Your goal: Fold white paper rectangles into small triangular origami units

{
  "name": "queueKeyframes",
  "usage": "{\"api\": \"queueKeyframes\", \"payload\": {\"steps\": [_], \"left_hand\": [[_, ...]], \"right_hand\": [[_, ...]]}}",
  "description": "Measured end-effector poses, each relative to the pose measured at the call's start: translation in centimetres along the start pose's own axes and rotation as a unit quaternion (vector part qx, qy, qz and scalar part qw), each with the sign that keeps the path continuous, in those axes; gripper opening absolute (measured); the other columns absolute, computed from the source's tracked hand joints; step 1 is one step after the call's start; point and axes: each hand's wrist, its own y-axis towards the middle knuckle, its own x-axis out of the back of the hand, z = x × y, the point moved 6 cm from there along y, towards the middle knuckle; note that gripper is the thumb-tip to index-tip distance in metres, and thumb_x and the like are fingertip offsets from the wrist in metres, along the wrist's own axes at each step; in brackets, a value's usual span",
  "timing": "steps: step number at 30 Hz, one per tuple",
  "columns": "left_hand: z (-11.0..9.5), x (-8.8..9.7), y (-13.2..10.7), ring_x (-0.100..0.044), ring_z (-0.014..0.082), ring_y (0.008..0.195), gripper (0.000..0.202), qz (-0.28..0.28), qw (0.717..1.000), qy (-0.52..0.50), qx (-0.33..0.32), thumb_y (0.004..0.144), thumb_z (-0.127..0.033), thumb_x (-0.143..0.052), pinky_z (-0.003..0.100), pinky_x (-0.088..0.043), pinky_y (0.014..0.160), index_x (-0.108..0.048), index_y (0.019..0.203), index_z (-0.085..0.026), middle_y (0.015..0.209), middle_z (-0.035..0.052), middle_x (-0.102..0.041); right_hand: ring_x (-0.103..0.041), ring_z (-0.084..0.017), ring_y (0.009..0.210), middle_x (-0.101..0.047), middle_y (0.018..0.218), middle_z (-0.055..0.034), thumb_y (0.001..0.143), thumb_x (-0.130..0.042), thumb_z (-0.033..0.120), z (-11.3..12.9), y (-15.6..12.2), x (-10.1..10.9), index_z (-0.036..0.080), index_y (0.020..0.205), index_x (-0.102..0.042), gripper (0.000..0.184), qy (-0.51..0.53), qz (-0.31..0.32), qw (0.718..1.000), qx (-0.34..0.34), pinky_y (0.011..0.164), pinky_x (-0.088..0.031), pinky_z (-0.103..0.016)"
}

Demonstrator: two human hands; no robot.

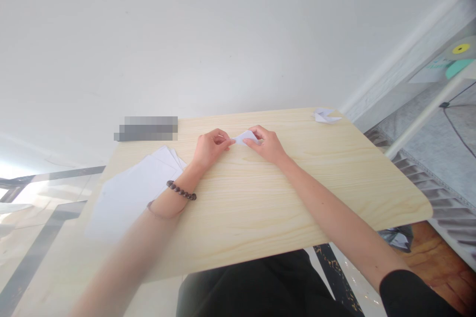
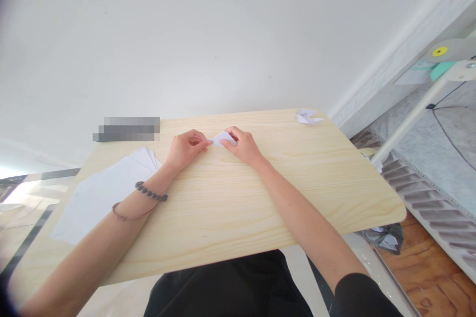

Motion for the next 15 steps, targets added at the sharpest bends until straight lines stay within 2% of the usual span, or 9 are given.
{"api": "queueKeyframes", "payload": {"steps": [4,8,12,15], "left_hand": [[-0.07,0.09,0.03,-0.061,0.0135,0.059,0.029,-0.001,1.0,0.002,-0.006,0.067,-0.045,-0.065,0.024,-0.044,0.062,-0.055,0.072,-0.018,0.065,0.0012,-0.067],[-0.14,-0.25,-0.05,-0.061,0.0145,0.064,0.032,0.024,0.999,-0.002,-0.024,0.07,-0.048,-0.061,0.025,-0.044,0.065,-0.06,0.076,-0.017,0.069,0.0031,-0.067],[-0.07,-0.31,-0.08,-0.061,0.0152,0.066,0.044,0.03,0.999,-0.016,-0.02,0.079,-0.054,-0.045,0.024,-0.044,0.062,-0.065,0.084,-0.016,0.069,0.0049,-0.067],[0.14,-0.36,0.05,-0.06,0.0151,0.065,0.053,0.039,0.999,-0.037,-0.006,0.083,-0.057,-0.035,0.023,-0.044,0.059,-0.066,0.083,-0.014,0.069,0.007,-0.067]], "right_hand": [[-0.053,-0.013,0.067,-0.06,0.075,-0.0002,0.072,-0.057,0.039,-0.23,0.05,-0.02,0.019,0.086,-0.056,0.025,0.003,0.001,1.0,-0.012,0.062,-0.042,-0.025],[-0.052,-0.012,0.065,-0.059,0.073,0.0004,0.073,-0.056,0.039,-0.44,0.07,0.06,0.019,0.085,-0.056,0.024,-0.004,-0.004,1.0,-0.02,0.061,-0.041,-0.024],[-0.052,-0.012,0.064,-0.058,0.072,0.0007,0.073,-0.056,0.039,-0.52,0.02,0.14,0.019,0.085,-0.056,0.024,-0.009,-0.012,1.0,-0.022,0.061,-0.04,-0.024],[-0.051,-0.012,0.065,-0.059,0.073,0.0004,0.073,-0.055,0.039,-0.39,0.0,0.14,0.019,0.086,-0.056,0.024,-0.016,-0.009,1.0,-0.018,0.061,-0.04,-0.024]]}}
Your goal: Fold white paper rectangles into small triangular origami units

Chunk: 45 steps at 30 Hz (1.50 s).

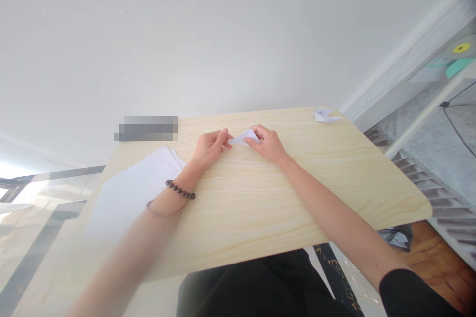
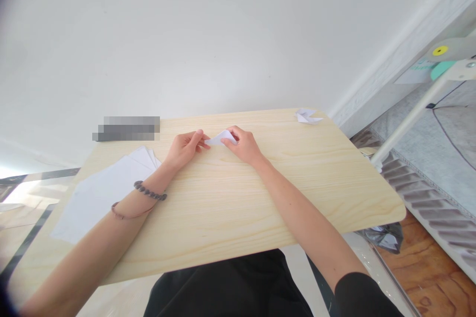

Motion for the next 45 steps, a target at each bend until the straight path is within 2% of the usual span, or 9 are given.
{"api": "queueKeyframes", "payload": {"steps": [5,10,13,24,31,34,40,45], "left_hand": [[0.1,0.0,0.1,-0.057,0.014,0.063,0.047,0.018,0.999,0.045,0.004,0.08,-0.055,-0.042,0.024,-0.042,0.061,-0.066,0.085,-0.015,0.072,0.0058,-0.068],[0.1,-0.2,0.0,-0.06,0.0153,0.07,0.04,0.041,0.999,0.021,0.007,0.076,-0.051,-0.052,0.026,-0.043,0.069,-0.065,0.089,-0.016,0.074,0.0052,-0.068],[0.2,-0.3,0.0,-0.06,0.0158,0.071,0.038,0.049,0.999,0.02,0.006,0.072,-0.05,-0.056,0.026,-0.044,0.068,-0.066,0.087,-0.016,0.071,0.0038,-0.067],[-0.6,0.0,0.0,-0.056,0.0127,0.06,0.026,0.003,0.994,0.111,-0.015,0.071,-0.042,-0.059,0.024,-0.043,0.062,-0.067,0.077,-0.017,0.069,0.0014,-0.066],[-0.4,-0.1,0.0,-0.059,0.0149,0.066,0.034,0.026,0.998,0.061,-0.014,0.075,-0.046,-0.054,0.025,-0.044,0.064,-0.066,0.083,-0.016,0.071,0.0043,-0.067],[-0.5,-0.2,0.0,-0.059,0.0147,0.066,0.035,0.031,0.997,0.062,-0.02,0.076,-0.048,-0.053,0.024,-0.044,0.064,-0.065,0.081,-0.015,0.073,0.0046,-0.068],[-0.6,-0.1,0.0,-0.056,0.0128,0.06,0.033,0.015,0.995,0.093,-0.016,0.076,-0.047,-0.053,0.024,-0.043,0.061,-0.064,0.079,-0.016,0.069,0.0033,-0.067],[0.4,0.2,0.3,-0.057,0.012,0.059,0.032,-0.021,1.0,0.011,0.009,0.077,-0.046,-0.053,0.022,-0.042,0.055,-0.059,0.081,-0.015,0.075,0.0065,-0.068]], "right_hand": [[-0.052,-0.013,0.067,-0.059,0.076,-0.0001,0.075,-0.054,0.038,0.4,0.0,0.2,0.018,0.088,-0.056,0.024,-0.006,0.003,1.0,0.017,0.062,-0.039,-0.024],[-0.052,-0.013,0.068,-0.06,0.078,-0.0008,0.075,-0.053,0.038,0.4,0.0,0.1,0.018,0.088,-0.057,0.025,-0.006,0.009,1.0,0.021,0.062,-0.039,-0.024],[-0.052,-0.013,0.068,-0.061,0.078,-0.001,0.075,-0.053,0.039,0.5,0.0,0.1,0.018,0.088,-0.057,0.025,-0.006,0.015,1.0,0.02,0.062,-0.039,-0.024],[-0.052,-0.013,0.07,-0.061,0.078,-0.0013,0.075,-0.054,0.04,0.5,0.0,-0.3,0.018,0.087,-0.058,0.025,-0.01,0.034,0.999,0.027,0.062,-0.039,-0.024],[-0.05,-0.013,0.067,-0.06,0.075,-0.0005,0.075,-0.053,0.04,0.4,0.0,0.0,0.018,0.088,-0.058,0.025,-0.016,0.022,0.999,0.024,0.06,-0.038,-0.024],[-0.051,-0.013,0.068,-0.061,0.077,-0.001,0.075,-0.054,0.039,0.6,0.0,-0.2,0.018,0.088,-0.059,0.025,-0.014,0.032,0.999,0.028,0.06,-0.039,-0.024],[-0.053,-0.014,0.069,-0.062,0.079,-0.0014,0.075,-0.055,0.039,0.6,-0.1,-0.3,0.019,0.089,-0.059,0.026,-0.007,0.027,0.999,0.025,0.062,-0.041,-0.025],[-0.058,-0.013,0.07,-0.065,0.087,-0.0045,0.078,-0.051,0.042,0.1,0.1,-0.3,0.017,0.099,-0.056,0.032,0.064,0.024,0.998,-0.005,0.066,-0.044,-0.026]]}}
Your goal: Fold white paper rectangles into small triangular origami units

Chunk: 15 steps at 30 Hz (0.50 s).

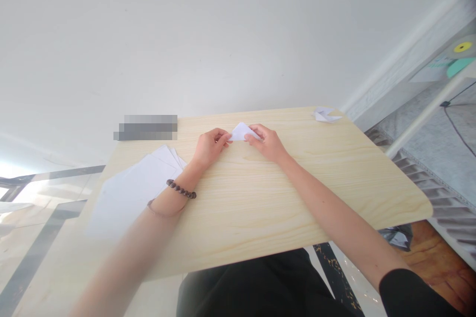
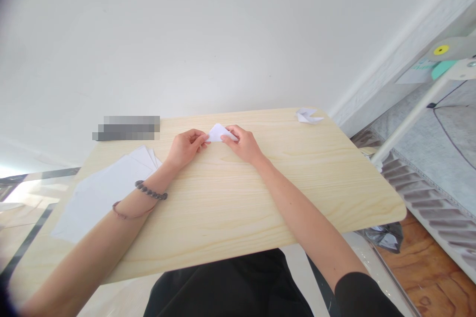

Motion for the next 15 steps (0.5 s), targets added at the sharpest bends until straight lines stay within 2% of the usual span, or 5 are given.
{"api": "queueKeyframes", "payload": {"steps": [3,7,11,15], "left_hand": [[0.7,0.0,0.2,-0.058,0.0122,0.06,0.033,-0.012,0.998,-0.057,0.016,0.077,-0.046,-0.053,0.022,-0.044,0.054,-0.056,0.084,-0.014,0.08,0.0091,-0.068],[0.8,-0.2,0.2,-0.058,0.0117,0.059,0.033,-0.009,0.998,-0.057,0.021,0.077,-0.047,-0.053,0.022,-0.044,0.055,-0.055,0.084,-0.015,0.08,0.009,-0.068],[0.3,-0.2,0.0,-0.058,0.0122,0.06,0.036,0.008,1.0,-0.012,0.002,0.078,-0.048,-0.051,0.023,-0.042,0.057,-0.058,0.09,-0.015,0.078,0.0066,-0.068],[-0.3,-0.4,-0.1,-0.049,0.0104,0.05,0.035,0.046,0.995,0.084,-0.034,0.079,-0.047,-0.049,0.022,-0.037,0.053,-0.065,0.084,-0.017,0.06,-0.0001,-0.063]], "right_hand": [[-0.058,-0.012,0.065,-0.066,0.081,-0.0048,0.082,-0.044,0.046,0.0,0.0,0.1,0.017,0.095,-0.057,0.034,0.001,0.005,1.0,-0.02,0.064,-0.045,-0.025],[-0.058,-0.012,0.063,-0.067,0.079,-0.0048,0.082,-0.042,0.05,0.1,0.0,0.2,0.018,0.092,-0.058,0.037,-0.012,0.004,1.0,-0.029,0.063,-0.045,-0.024],[-0.058,-0.012,0.062,-0.067,0.074,-0.0037,0.084,-0.037,0.049,-0.1,0.1,0.3,0.018,0.086,-0.059,0.038,-0.024,-0.001,0.999,-0.027,0.062,-0.044,-0.024],[-0.06,-0.013,0.061,-0.066,0.068,-0.0022,0.084,-0.041,0.045,-0.2,0.1,0.4,0.018,0.082,-0.061,0.033,-0.054,0.004,0.998,-0.017,0.062,-0.044,-0.024]]}}
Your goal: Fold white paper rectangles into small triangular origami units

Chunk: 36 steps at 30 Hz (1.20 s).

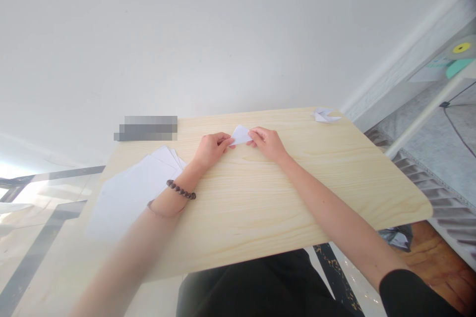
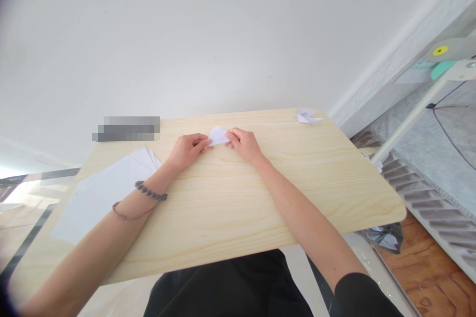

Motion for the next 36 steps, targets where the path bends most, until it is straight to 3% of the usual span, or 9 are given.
{"api": "queueKeyframes", "payload": {"steps": [6,13,17,26,31,36], "left_hand": [[-0.34,0.03,-0.05,-0.048,0.0105,0.049,0.032,0.004,1.0,0.023,0.002,0.08,-0.045,-0.048,0.022,-0.036,0.053,-0.065,0.081,-0.017,0.06,0.0,-0.064],[-0.42,-0.36,-0.29,-0.053,0.0123,0.057,0.04,0.03,0.999,-0.016,0.01,0.081,-0.048,-0.043,0.022,-0.039,0.055,-0.063,0.097,-0.017,0.075,0.0032,-0.069],[-0.22,-0.45,-0.27,-0.048,0.0104,0.05,0.041,0.057,0.998,0.008,0.005,0.08,-0.049,-0.044,0.021,-0.033,0.048,-0.066,0.088,-0.016,0.067,0.0018,-0.066],[0.06,-0.17,-0.17,-0.055,0.0124,0.059,0.045,0.053,0.998,-0.006,0.015,0.08,-0.052,-0.044,0.022,-0.039,0.057,-0.068,0.086,-0.015,0.07,0.0034,-0.068],[-0.26,-0.19,-0.33,-0.06,0.0147,0.07,0.046,0.043,0.997,-0.053,0.032,0.079,-0.052,-0.047,0.022,-0.042,0.064,-0.063,0.102,-0.015,0.076,0.0038,-0.07],[-0.35,-0.27,-0.46,-0.053,0.0108,0.057,0.043,0.053,0.998,-0.005,0.029,0.08,-0.053,-0.044,0.021,-0.036,0.054,-0.068,0.086,-0.017,0.076,0.0013,-0.069]], "right_hand": [[-0.062,-0.013,0.06,-0.066,0.062,-0.0013,0.085,-0.041,0.041,0.42,0.04,0.26,0.018,0.079,-0.062,0.031,-0.022,-0.008,1.0,0.009,0.063,-0.045,-0.024],[-0.058,-0.011,0.052,-0.066,0.063,-0.0018,0.082,-0.044,0.046,-0.2,-0.07,0.21,0.018,0.082,-0.062,0.034,0.034,-0.016,0.999,-0.029,0.057,-0.044,-0.024],[-0.054,-0.011,0.048,-0.062,0.057,-0.0006,0.079,-0.046,0.05,-0.13,-0.11,0.22,0.017,0.079,-0.063,0.038,0.05,-0.011,0.998,-0.029,0.053,-0.043,-0.023],[-0.058,-0.011,0.057,-0.063,0.062,-0.0011,0.083,-0.042,0.045,-0.12,-0.04,0.06,0.018,0.077,-0.06,0.033,0.04,-0.006,0.999,-0.017,0.061,-0.044,-0.023],[-0.056,-0.011,0.055,-0.062,0.061,-0.0005,0.084,-0.041,0.045,-0.24,-0.05,0.38,0.018,0.077,-0.058,0.032,0.042,-0.026,0.999,-0.022,0.06,-0.043,-0.023],[-0.053,-0.01,0.055,-0.061,0.063,-0.0007,0.084,-0.041,0.045,-0.34,-0.03,0.58,0.018,0.079,-0.058,0.032,0.055,-0.034,0.998,-0.028,0.059,-0.043,-0.022]]}}
